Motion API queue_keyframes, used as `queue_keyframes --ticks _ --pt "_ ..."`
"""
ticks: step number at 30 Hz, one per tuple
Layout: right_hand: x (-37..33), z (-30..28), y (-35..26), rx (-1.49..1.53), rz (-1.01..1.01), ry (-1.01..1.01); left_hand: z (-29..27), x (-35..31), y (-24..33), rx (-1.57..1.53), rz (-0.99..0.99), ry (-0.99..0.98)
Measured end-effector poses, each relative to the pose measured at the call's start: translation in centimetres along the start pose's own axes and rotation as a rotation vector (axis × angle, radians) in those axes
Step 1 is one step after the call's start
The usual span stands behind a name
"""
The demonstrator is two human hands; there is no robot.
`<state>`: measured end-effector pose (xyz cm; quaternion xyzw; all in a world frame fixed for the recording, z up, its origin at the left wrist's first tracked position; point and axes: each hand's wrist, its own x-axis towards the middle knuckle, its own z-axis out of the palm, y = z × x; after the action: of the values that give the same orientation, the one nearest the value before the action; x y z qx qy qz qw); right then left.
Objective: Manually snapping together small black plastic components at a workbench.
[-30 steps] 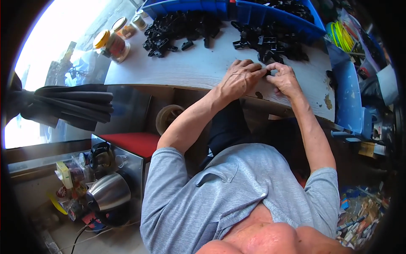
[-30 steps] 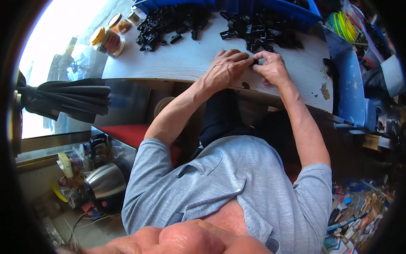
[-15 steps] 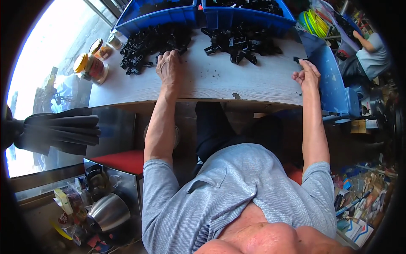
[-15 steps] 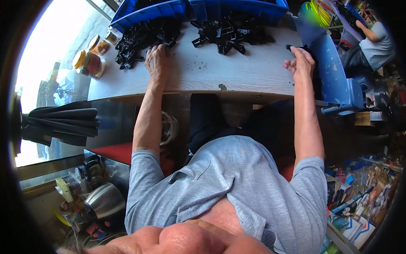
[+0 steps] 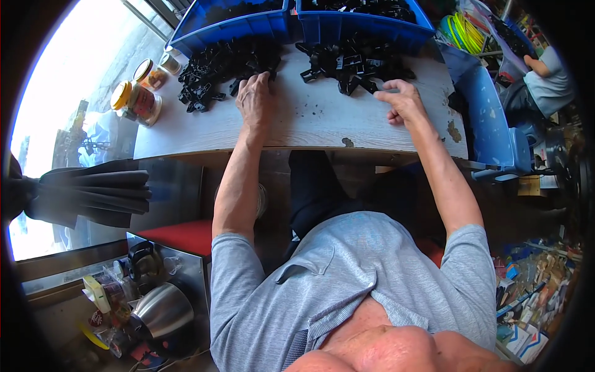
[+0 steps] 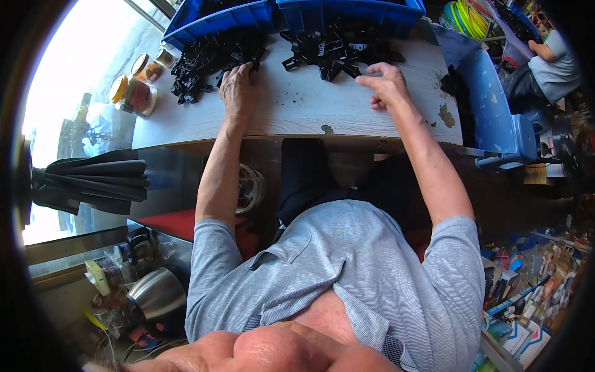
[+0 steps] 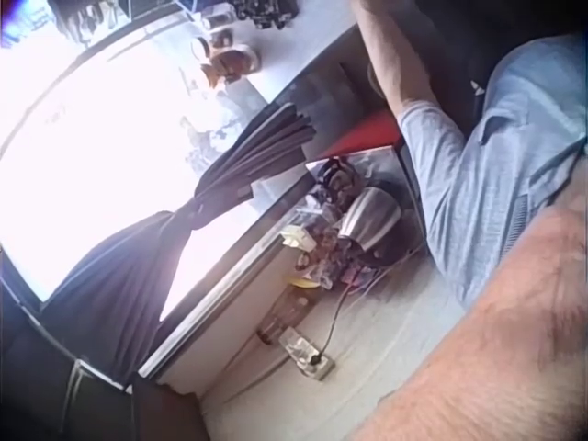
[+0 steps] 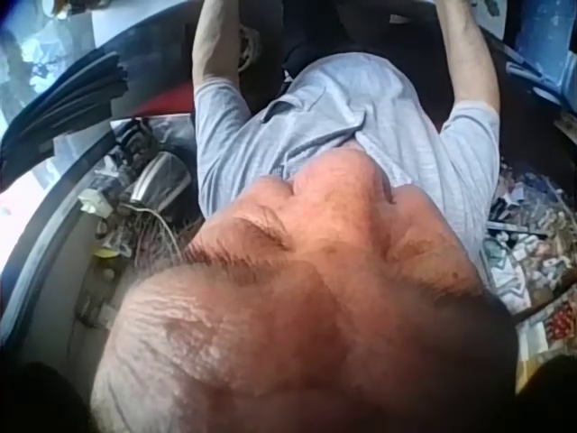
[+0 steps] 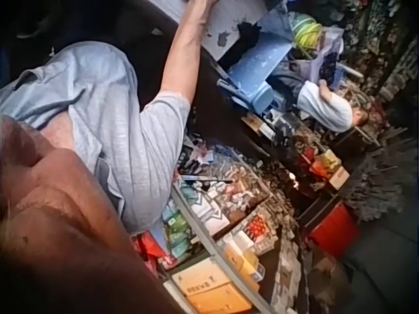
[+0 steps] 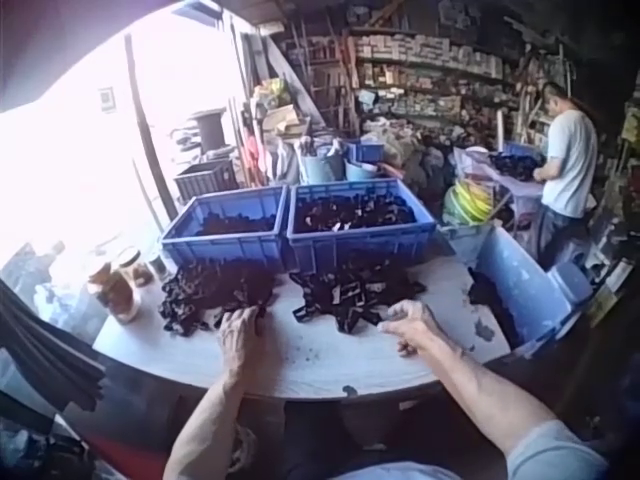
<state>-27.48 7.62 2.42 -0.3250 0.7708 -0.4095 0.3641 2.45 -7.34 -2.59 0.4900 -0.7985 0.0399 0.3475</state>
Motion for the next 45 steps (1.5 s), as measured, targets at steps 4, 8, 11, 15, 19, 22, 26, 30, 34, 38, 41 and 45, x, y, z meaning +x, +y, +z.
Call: queue_keyframes --ticks 4,8,11,15,19,22,26,30,34,38,41,45 --pt "-0.1 1.7 -1.0 -0.161 -0.031 0.073 -0.2 -0.9 0.7 -0.074 0.055 -0.01" --pt "0.5 1.3 -0.5 -0.121 -0.007 0.028 -0.6 -2.5 3.0 -0.327 0.044 0.0" --pt "-0.2 0.9 -0.3 -0.054 0.019 0.002 -1.1 -4.6 5.8 -0.689 -0.065 -0.021" --pt "-1.8 0.0 -0.8 -0.005 0.152 -0.104 -2.0 -5.9 9.4 -0.735 0.093 -0.062" --pt "-3.2 -0.1 -1.0 0.01 0.07 -0.107 -1.8 -5.5 11.6 -0.735 0.143 -0.046" --pt "-3.4 0.1 -0.6 0.006 -0.007 -0.112 -1.5 -4.6 13.0 -0.65 0.184 -0.067" --pt "-2.8 0.4 -0.4 -0.024 -0.033 -0.218 0.1 -3.4 13.6 -0.549 0.312 -0.16" --pt "-2.5 0.2 -0.3 -0.13 -0.018 -0.203 1.1 -2.7 14.0 -0.479 0.477 -0.248" --pt "-2.2 0.1 0.3 -0.134 -0.054 -0.196 1.2 -2.1 14.2 -0.505 0.552 -0.274" --pt "-2.6 0.3 0.3 -0.094 -0.074 -0.178 0.6 -2.2 13.9 -0.592 0.468 -0.286" --pt "-2.6 0.2 0.2 -0.104 -0.077 -0.199 1.3 -2.4 13.9 -0.555 0.554 -0.251" --pt "-2.1 0.1 0.6 -0.113 -0.075 -0.218 1.6 -2.8 13.9 -0.533 0.545 -0.254"
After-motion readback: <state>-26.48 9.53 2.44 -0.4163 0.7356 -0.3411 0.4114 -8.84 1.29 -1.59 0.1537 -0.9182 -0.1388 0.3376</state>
